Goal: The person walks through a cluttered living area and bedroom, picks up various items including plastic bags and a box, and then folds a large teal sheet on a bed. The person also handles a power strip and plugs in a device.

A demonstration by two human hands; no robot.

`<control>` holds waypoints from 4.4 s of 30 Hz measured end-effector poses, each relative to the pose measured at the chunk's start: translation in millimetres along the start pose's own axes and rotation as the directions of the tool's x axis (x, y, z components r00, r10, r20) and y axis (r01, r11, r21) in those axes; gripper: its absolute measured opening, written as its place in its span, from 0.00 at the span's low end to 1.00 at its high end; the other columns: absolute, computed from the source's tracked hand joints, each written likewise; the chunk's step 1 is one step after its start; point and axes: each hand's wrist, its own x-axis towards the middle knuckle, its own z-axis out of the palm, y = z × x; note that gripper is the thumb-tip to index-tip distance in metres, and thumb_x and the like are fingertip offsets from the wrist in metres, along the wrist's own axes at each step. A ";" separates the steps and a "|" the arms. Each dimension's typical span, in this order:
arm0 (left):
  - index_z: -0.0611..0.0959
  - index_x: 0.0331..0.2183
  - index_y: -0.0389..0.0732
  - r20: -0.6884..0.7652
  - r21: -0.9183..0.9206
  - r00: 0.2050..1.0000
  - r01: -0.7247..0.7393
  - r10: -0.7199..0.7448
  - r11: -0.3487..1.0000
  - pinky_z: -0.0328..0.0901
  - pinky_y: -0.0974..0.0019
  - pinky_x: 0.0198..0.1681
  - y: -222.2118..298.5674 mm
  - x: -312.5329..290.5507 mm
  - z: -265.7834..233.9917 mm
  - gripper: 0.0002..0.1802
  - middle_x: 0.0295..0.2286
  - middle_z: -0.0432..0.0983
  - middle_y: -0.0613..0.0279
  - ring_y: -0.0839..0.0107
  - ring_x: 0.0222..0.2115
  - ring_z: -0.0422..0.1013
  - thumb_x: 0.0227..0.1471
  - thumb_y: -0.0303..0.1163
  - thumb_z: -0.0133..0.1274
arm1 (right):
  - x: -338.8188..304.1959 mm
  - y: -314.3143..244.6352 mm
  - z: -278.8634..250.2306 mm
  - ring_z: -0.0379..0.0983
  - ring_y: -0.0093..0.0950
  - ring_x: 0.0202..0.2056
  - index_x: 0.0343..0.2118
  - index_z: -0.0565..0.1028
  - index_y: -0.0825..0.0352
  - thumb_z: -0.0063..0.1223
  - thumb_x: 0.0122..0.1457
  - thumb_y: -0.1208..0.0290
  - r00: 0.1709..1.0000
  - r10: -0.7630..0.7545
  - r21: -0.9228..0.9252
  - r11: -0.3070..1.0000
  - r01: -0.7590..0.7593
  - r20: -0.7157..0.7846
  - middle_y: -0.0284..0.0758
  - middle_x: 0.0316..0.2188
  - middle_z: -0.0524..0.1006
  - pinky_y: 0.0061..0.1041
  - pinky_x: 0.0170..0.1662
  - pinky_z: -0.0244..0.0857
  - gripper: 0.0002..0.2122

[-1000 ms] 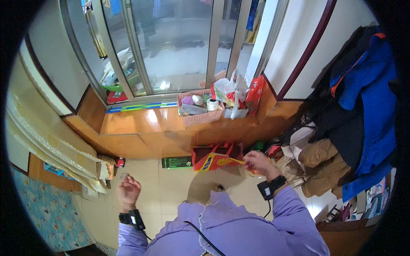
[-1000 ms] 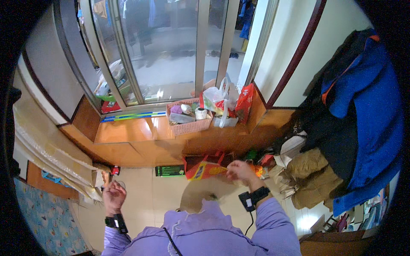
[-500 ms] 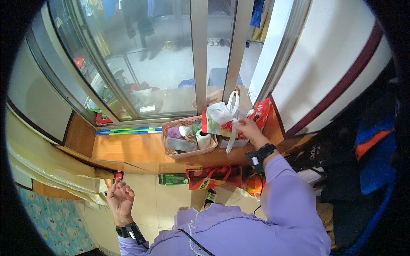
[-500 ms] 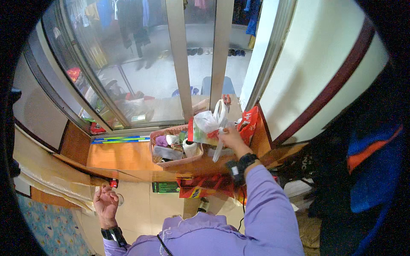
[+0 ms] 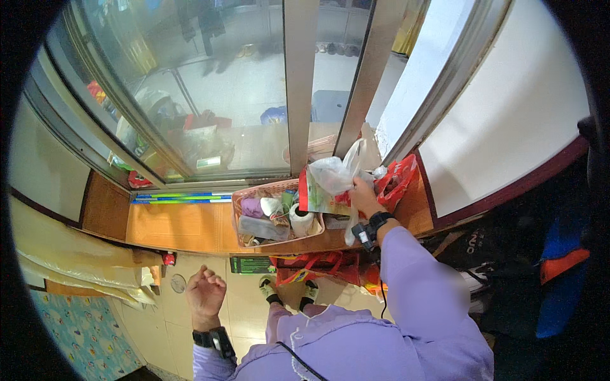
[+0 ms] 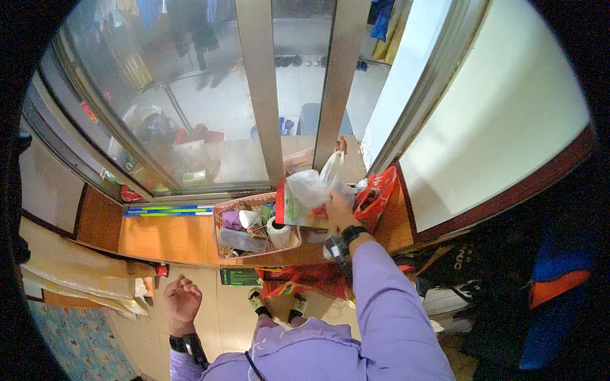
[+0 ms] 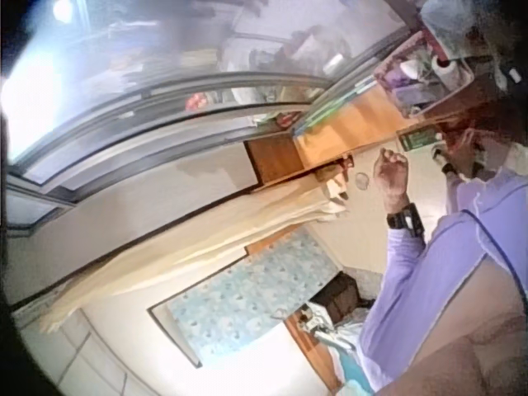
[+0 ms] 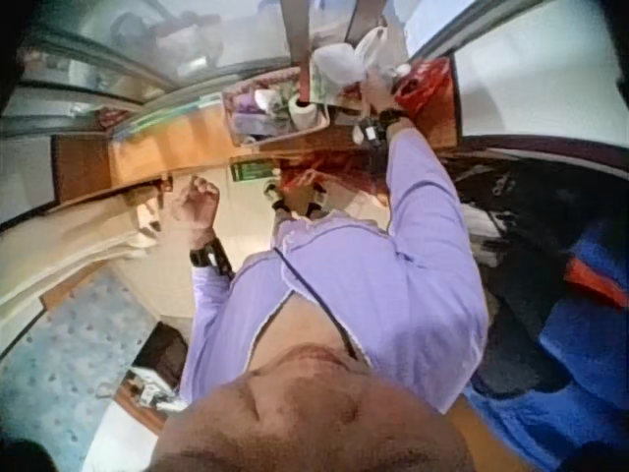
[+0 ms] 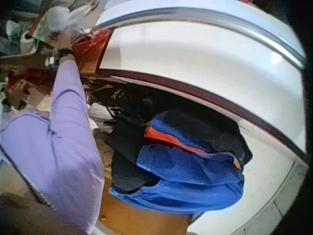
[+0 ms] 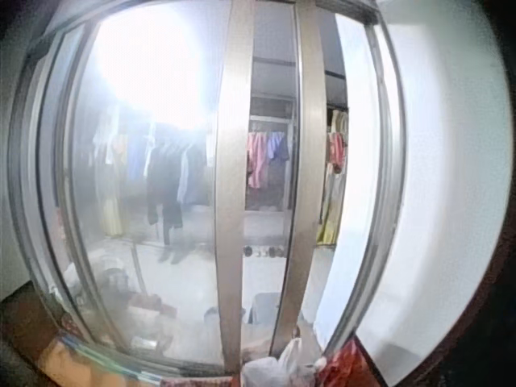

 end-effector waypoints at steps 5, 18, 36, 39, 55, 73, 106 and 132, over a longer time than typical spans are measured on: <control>0.77 0.31 0.40 -0.111 0.046 0.992 0.064 -0.059 0.997 0.64 0.67 0.32 -15.8 32.4 4.0 0.07 0.22 0.73 0.67 0.73 0.22 0.68 0.51 0.30 0.46 | 8.8 -2.8 -43.3 0.69 0.34 0.30 0.35 0.72 0.73 0.42 0.51 0.75 0.973 0.206 0.846 0.533 -0.019 -0.108 0.41 0.30 0.74 0.29 0.35 0.63 0.10; 0.73 0.43 0.43 0.032 0.273 0.982 0.172 -0.187 0.947 0.64 0.55 0.44 -37.3 65.7 32.1 0.17 0.38 0.74 0.62 0.64 0.39 0.70 0.48 0.31 0.50 | -32.6 -34.8 -75.0 0.74 0.31 0.35 0.39 0.70 0.70 0.34 0.60 0.64 0.977 0.006 0.906 -0.376 -0.196 0.214 0.41 0.36 0.76 0.34 0.43 0.69 0.15; 0.70 0.46 0.40 -0.110 0.483 0.906 0.409 -0.409 0.774 0.67 0.58 0.44 -64.6 79.6 26.7 0.18 0.41 0.73 0.61 0.66 0.40 0.71 0.52 0.29 0.48 | -119.2 -187.6 31.8 0.72 0.25 0.39 0.44 0.68 0.73 0.37 0.61 0.69 0.703 -0.082 0.697 -0.098 -0.711 0.706 0.38 0.40 0.74 0.25 0.46 0.66 0.14; 0.70 0.47 0.39 -0.017 0.457 0.918 0.360 -0.396 0.814 0.66 0.57 0.44 -62.5 79.7 20.4 0.18 0.41 0.72 0.61 0.66 0.40 0.71 0.53 0.29 0.48 | -120.1 -183.6 29.9 0.72 0.24 0.40 0.45 0.67 0.73 0.41 0.60 0.71 0.739 -0.132 0.746 -0.002 -0.666 0.660 0.37 0.41 0.73 0.24 0.46 0.66 0.14; 0.67 0.50 0.44 0.083 0.475 0.954 0.218 -0.290 0.853 0.61 0.49 0.47 -34.3 107.0 23.7 0.23 0.46 0.68 0.61 0.62 0.46 0.65 0.50 0.23 0.45 | -83.5 -230.7 31.7 0.72 0.35 0.39 0.44 0.68 0.69 0.45 0.47 0.76 0.941 -0.299 0.602 0.785 0.147 0.160 0.45 0.37 0.74 0.26 0.43 0.63 0.18; 0.49 0.59 0.38 0.212 0.714 0.952 0.004 -0.222 0.700 0.47 0.62 0.59 -44.6 173.5 44.3 0.43 0.58 0.48 0.56 0.63 0.58 0.48 0.41 0.16 0.44 | -62.9 -132.8 62.8 0.68 0.40 0.39 0.39 0.71 0.67 0.49 0.47 0.72 0.978 -0.190 0.150 0.968 0.202 -0.089 0.43 0.36 0.71 0.35 0.41 0.63 0.14; 0.64 0.48 0.43 -0.258 0.802 0.966 0.212 0.003 0.558 0.73 0.66 0.21 -45.8 191.3 -33.2 0.25 0.38 0.72 0.56 0.64 0.26 0.75 0.46 0.16 0.36 | -176.0 -52.3 -63.2 0.70 0.21 0.26 0.38 0.72 0.72 0.42 0.61 0.66 0.601 0.603 0.675 0.724 -0.138 -0.524 0.33 0.30 0.74 0.20 0.26 0.67 0.13; 0.68 0.47 0.34 -0.115 0.754 0.802 -0.314 0.586 0.577 0.61 0.61 0.51 31.6 172.9 -59.7 0.22 0.43 0.69 0.56 0.66 0.48 0.64 0.48 0.17 0.44 | -77.3 -203.7 150.9 0.62 0.32 0.49 0.38 0.72 0.61 0.56 0.43 0.56 0.840 -0.518 -0.171 0.824 0.540 0.160 0.40 0.46 0.67 0.44 0.44 0.57 0.20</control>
